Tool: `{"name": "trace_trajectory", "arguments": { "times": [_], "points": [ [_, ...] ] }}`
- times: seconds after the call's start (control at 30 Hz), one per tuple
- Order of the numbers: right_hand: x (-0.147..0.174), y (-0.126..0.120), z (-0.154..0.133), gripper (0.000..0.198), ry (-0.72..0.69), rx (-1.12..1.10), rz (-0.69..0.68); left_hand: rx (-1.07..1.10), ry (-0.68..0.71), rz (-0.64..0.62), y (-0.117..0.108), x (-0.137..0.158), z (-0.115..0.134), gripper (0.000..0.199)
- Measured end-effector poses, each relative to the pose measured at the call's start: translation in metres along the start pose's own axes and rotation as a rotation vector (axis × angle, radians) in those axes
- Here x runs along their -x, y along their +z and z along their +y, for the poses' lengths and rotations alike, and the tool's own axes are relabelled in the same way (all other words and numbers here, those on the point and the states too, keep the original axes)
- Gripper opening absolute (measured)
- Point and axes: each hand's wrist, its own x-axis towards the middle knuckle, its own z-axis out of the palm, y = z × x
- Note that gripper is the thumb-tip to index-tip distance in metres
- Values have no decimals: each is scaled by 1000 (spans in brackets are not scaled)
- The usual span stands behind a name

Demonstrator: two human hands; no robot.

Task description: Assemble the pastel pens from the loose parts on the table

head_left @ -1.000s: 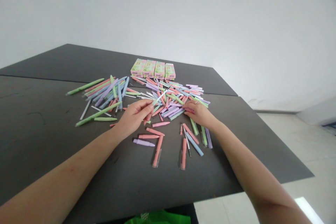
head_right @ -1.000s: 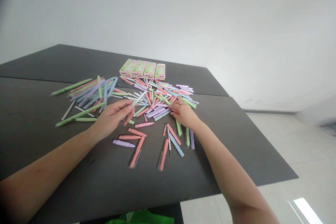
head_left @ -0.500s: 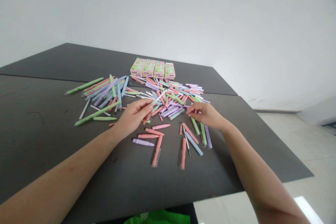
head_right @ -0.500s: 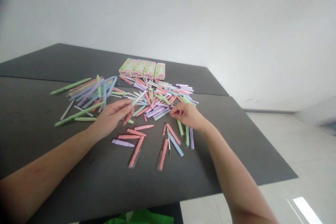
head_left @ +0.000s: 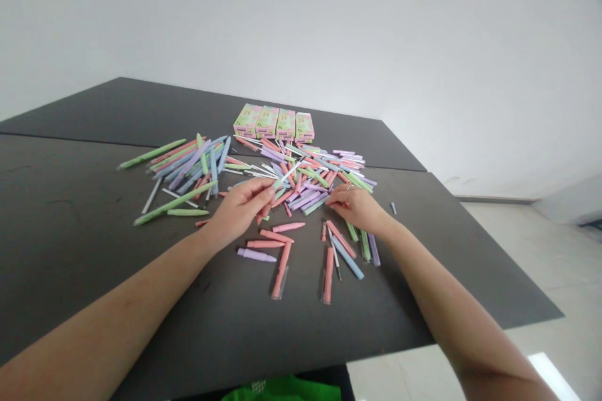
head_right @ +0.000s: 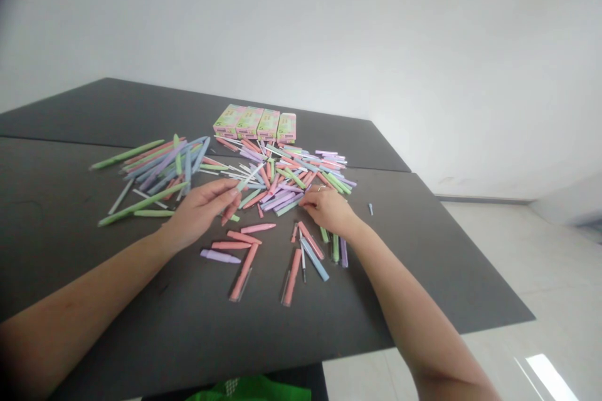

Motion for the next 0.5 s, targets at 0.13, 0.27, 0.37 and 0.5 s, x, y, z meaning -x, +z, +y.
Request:
{"name": "trace_trajectory", "arguments": {
  "times": [0.13,0.27,0.37,0.5],
  "points": [
    [-4,9,3,21,0,10,-22,-1,10,-5,0,-1,-1,21],
    [-6,13,2,17,50,16,-19,-21,21,-9,0,-1,2,21],
    [-5,5,-4,12,89,8,-23,-29,26,-8,1,0,3,23],
    [6,-21,-20,19,162,-203,-178,-21,22,-6,1,0,4,21]
  ]
}}
